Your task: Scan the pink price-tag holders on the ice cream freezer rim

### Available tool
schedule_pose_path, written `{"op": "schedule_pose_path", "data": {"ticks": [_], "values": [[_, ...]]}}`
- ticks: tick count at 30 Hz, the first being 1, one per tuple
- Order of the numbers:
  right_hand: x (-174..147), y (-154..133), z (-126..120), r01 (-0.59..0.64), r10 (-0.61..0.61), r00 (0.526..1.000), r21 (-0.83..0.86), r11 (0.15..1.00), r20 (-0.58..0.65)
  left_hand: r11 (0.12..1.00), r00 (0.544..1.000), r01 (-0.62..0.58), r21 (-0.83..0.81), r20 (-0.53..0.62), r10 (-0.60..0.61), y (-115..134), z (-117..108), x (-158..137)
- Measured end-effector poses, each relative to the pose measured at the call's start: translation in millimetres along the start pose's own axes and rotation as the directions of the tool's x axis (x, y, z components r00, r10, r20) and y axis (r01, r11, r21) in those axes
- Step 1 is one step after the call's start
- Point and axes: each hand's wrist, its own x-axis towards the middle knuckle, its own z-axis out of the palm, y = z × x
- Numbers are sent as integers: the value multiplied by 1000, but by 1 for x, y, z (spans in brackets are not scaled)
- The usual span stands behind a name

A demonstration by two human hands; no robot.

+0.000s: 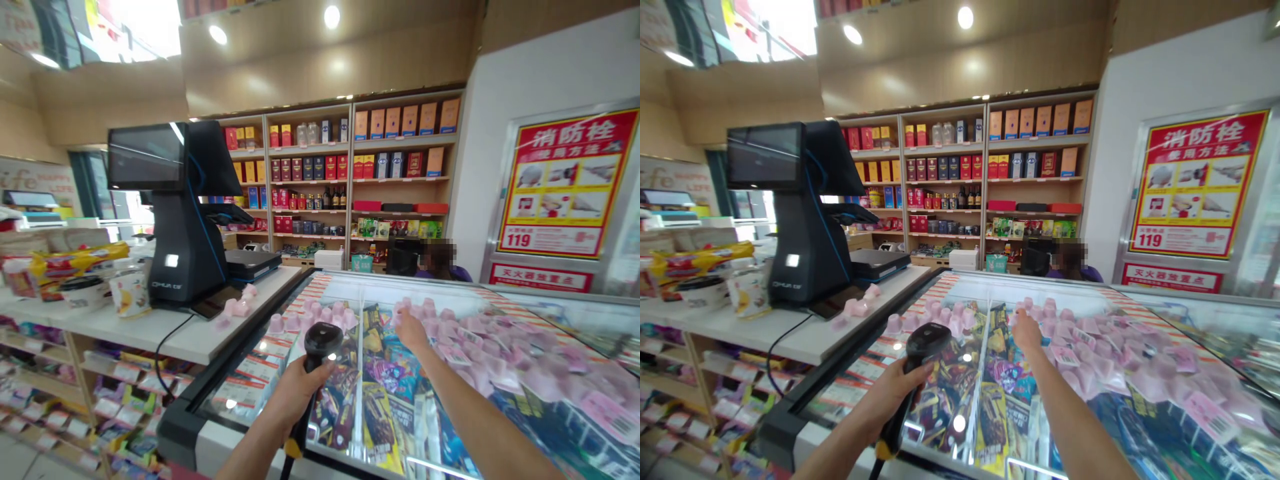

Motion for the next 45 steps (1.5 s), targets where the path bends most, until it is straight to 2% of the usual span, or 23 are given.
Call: {"op": "schedule_pose_path", "data": {"ticks": [2,5,7,10,17,20,23,26,29,32,38,45], "values": [[-6,-9,2,107,-105,994,162,981,-19,1000,1000,-5,10,-5,5,5,1,-8],[-17,-33,4,235,-200,971,410,881,-129,1000,1000,-30,-2,-2,30,13,4,-18],[-24,-46,3,274,-219,961,491,827,-167,999,999,-38,-20,7,38,18,7,-23],[-32,-54,-1,286,-226,958,523,803,-176,999,999,-38,-34,25,39,24,11,-28],[-36,-53,4,369,-314,929,533,762,-195,996,995,-74,-49,60,77,30,20,-33],[-36,-52,6,365,-331,930,525,769,-161,996,997,-66,-56,46,69,32,20,-33],[-34,-51,2,337,-329,939,436,835,-98,997,998,-60,-52,-3,60,30,16,-31],[-30,-52,-4,379,-391,921,249,891,-2,996,997,-69,-51,-39,67,25,10,-26],[-23,-55,-5,467,-476,869,94,879,135,998,998,-44,-38,-44,42,19,3,-21],[-19,-62,2,487,-486,846,55,872,219,1000,999,-12,-23,-35,11,14,-2,-17],[-11,-78,20,385,-388,904,54,921,181,999,999,-26,-35,-33,25,10,-6,-15],[1,-92,44,363,-374,921,108,926,110,999,999,-20,-41,-44,18,11,-2,-13]]}}
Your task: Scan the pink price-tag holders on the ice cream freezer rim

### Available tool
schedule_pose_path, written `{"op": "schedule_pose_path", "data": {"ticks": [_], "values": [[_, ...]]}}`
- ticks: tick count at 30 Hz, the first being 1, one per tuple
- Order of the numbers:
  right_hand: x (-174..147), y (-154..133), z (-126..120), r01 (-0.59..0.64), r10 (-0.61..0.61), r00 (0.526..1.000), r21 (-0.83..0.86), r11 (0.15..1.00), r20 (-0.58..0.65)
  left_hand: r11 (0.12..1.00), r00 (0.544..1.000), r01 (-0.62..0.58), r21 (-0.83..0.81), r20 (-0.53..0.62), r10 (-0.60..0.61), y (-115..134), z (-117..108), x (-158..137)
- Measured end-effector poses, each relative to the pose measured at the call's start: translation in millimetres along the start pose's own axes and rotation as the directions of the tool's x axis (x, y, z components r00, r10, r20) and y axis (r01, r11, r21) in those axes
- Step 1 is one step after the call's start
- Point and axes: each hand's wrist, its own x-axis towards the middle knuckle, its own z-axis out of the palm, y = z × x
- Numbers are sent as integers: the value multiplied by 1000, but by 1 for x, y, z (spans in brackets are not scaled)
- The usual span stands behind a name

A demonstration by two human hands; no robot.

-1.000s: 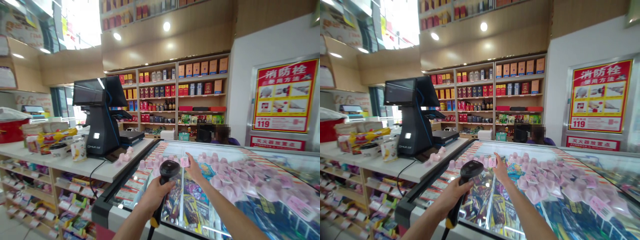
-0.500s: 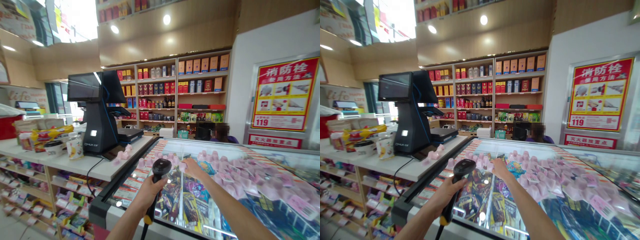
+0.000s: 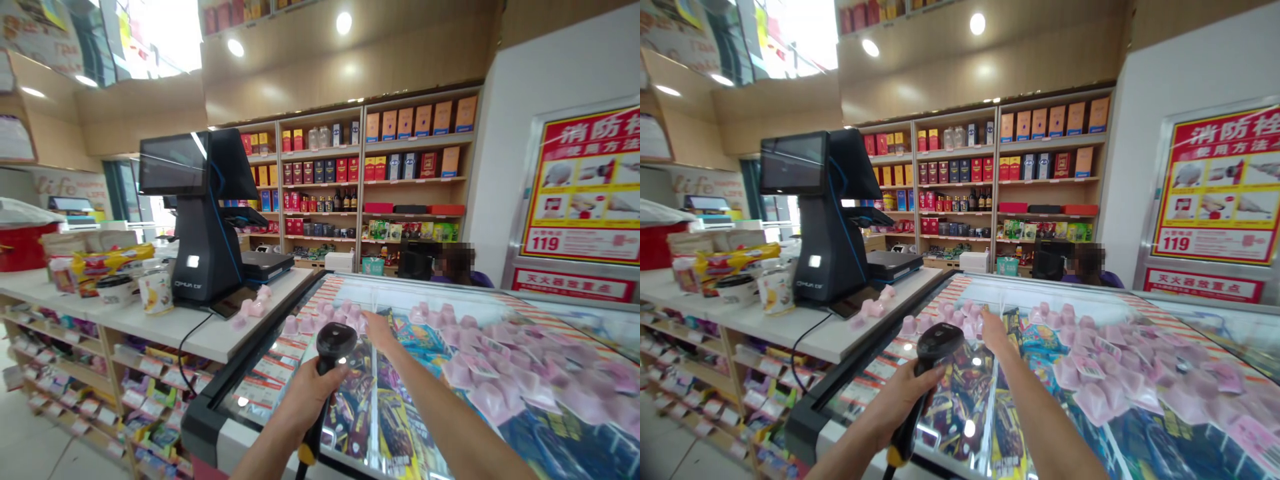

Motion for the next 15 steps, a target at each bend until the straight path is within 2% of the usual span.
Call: {"op": "schedule_pose_path", "data": {"ticks": [4,7,9,12,15], "values": [[-12,5,-11,-2,3,999,7,1000,-44,1000,1000,14,4,26,-14,2,6,-1],[-32,21,-40,-5,2,999,-51,999,-51,1000,998,21,-1,62,-21,2,16,-1],[-49,37,-65,-60,56,998,-126,990,-30,1000,995,29,-6,94,-29,1,25,-1],[-77,58,-100,-150,174,982,-267,952,67,999,989,39,-2,145,-38,0,38,-4],[-99,72,-123,-126,213,956,-372,920,203,999,985,28,29,172,-33,2,46,-10]]}}
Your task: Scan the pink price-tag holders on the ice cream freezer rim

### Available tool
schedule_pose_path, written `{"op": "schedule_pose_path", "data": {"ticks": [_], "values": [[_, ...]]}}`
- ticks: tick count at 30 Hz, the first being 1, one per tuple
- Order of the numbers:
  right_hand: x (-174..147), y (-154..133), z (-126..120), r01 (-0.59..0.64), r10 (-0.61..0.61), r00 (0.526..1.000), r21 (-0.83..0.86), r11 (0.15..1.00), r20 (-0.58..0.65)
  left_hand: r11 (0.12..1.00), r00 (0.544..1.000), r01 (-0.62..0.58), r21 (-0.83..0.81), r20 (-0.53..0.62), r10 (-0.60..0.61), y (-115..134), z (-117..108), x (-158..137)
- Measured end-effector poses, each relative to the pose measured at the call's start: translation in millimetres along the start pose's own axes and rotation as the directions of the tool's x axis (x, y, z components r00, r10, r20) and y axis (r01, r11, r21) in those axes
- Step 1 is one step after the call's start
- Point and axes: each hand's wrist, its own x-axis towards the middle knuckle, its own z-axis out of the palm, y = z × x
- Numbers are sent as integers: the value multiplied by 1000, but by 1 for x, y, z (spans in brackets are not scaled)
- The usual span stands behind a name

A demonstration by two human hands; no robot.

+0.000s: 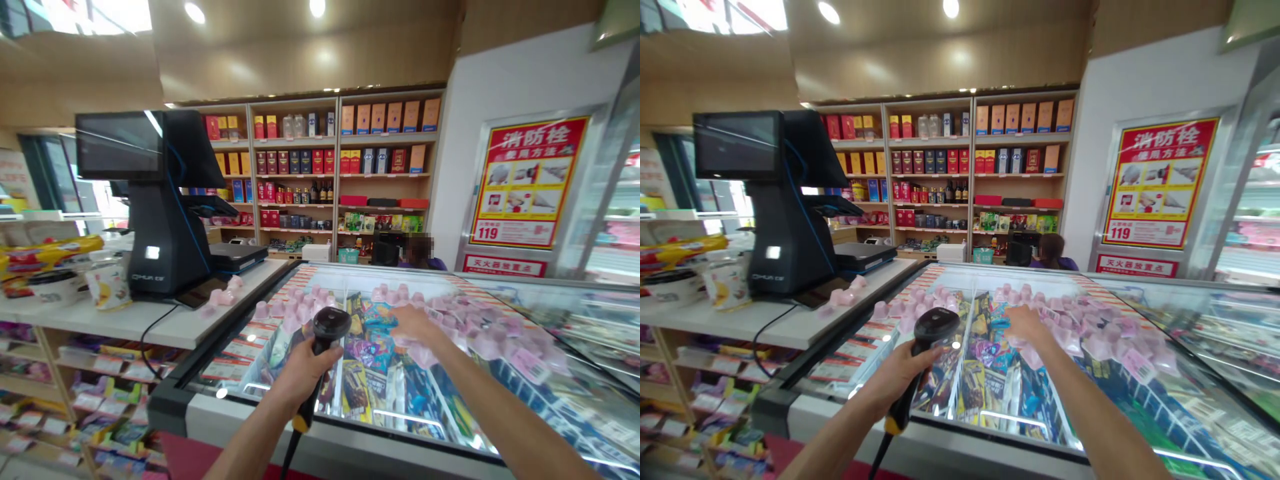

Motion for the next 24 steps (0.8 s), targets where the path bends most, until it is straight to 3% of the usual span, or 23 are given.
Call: {"op": "schedule_pose_path", "data": {"ticks": [4,6,8,9,10,12,14,16,17,19,24], "values": [[-10,11,2,50,-50,999,-1,999,5,1000,999,-25,-10,-24,24,5,5,-12],[-6,10,6,79,-69,995,149,986,-72,999,998,-37,-12,-43,36,8,4,-17],[2,3,10,106,-43,987,432,896,-154,999,998,-43,-11,-51,42,9,1,-19],[6,-3,12,108,0,984,608,786,-176,999,997,-45,-16,-58,44,9,-1,-20],[10,-10,13,101,54,984,777,622,-171,998,996,-52,-22,-70,50,9,-2,-20],[18,-26,16,53,138,987,981,185,-79,997,993,-70,-36,-98,66,9,-5,-20],[24,-43,17,-6,148,988,981,-193,35,996,990,-78,-45,-119,72,9,-7,-20],[30,-58,19,-31,144,985,924,-381,93,995,991,-78,-62,-118,70,9,-7,-20],[33,-63,20,-30,156,982,910,-413,103,994,991,-78,-74,-113,69,10,-7,-20],[39,-69,22,-8,198,976,926,-376,89,992,992,-87,-96,-105,77,12,-6,-19],[51,-66,27,73,252,965,997,-4,-70,986,992,-106,-130,-82,96,21,0,-14]]}}
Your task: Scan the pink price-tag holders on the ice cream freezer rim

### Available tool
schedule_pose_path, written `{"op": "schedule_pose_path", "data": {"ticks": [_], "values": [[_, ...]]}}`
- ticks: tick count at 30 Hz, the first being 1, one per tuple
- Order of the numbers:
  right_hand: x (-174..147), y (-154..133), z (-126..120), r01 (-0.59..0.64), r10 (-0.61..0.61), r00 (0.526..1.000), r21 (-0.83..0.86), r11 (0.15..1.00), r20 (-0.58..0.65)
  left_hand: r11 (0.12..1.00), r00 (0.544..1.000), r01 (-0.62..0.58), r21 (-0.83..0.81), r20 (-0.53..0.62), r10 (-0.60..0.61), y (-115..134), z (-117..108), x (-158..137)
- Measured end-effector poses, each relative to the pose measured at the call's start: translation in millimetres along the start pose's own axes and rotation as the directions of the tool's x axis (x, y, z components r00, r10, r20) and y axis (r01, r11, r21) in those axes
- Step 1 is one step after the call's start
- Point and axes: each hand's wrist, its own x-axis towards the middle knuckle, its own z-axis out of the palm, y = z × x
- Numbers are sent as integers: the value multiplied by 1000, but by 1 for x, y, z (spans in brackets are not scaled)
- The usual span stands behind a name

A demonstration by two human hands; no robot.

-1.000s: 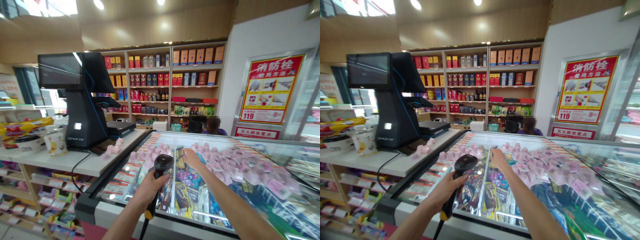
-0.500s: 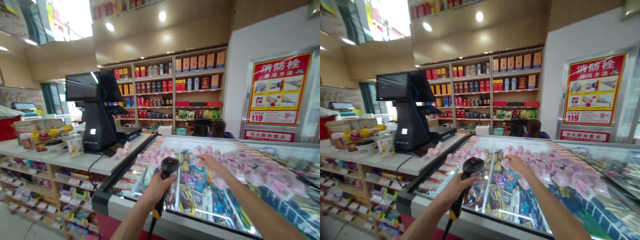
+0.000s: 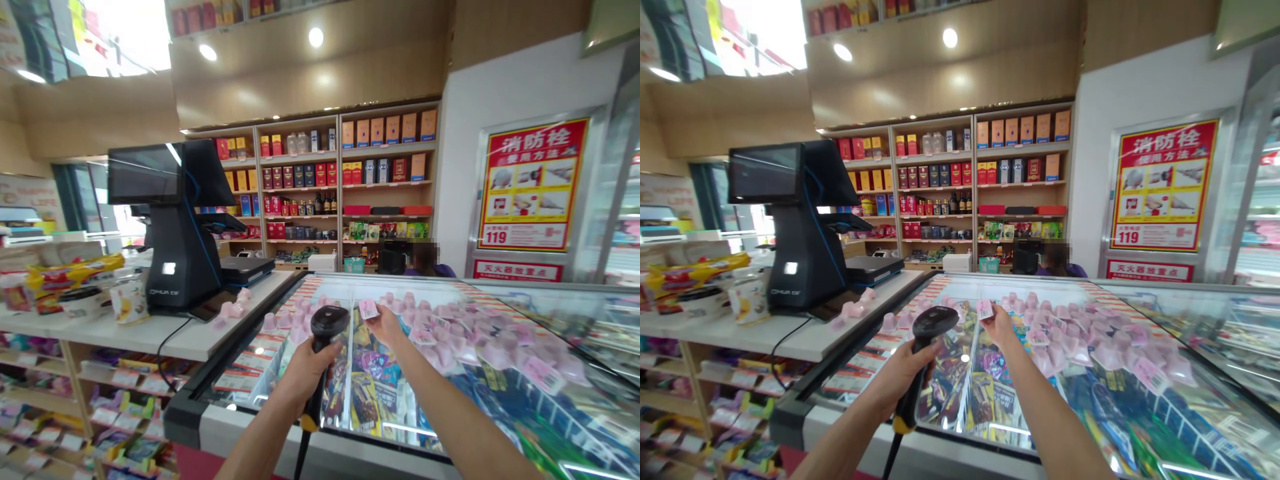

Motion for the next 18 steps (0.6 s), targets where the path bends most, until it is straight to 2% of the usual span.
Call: {"op": "schedule_pose_path", "data": {"ticks": [2,5,8,12,15,18], "values": [[3,1,-4,23,-23,1000,-32,999,-11,1000,1000,-15,-3,3,15,2,4,0],[6,2,-10,25,-24,999,5,1000,-44,1000,999,7,29,49,-8,3,7,-4],[8,3,-16,-13,22,997,108,994,-79,997,993,52,63,100,-59,1,7,-8],[13,5,-18,-59,79,991,180,982,-107,997,994,33,76,104,-41,-2,2,-10],[14,10,-15,-59,66,992,68,996,-108,995,997,47,82,64,-53,-5,-5,-4],[12,19,-7,28,-55,994,-258,966,-97,996,998,55,71,-18,-54,-10,-15,5]]}}
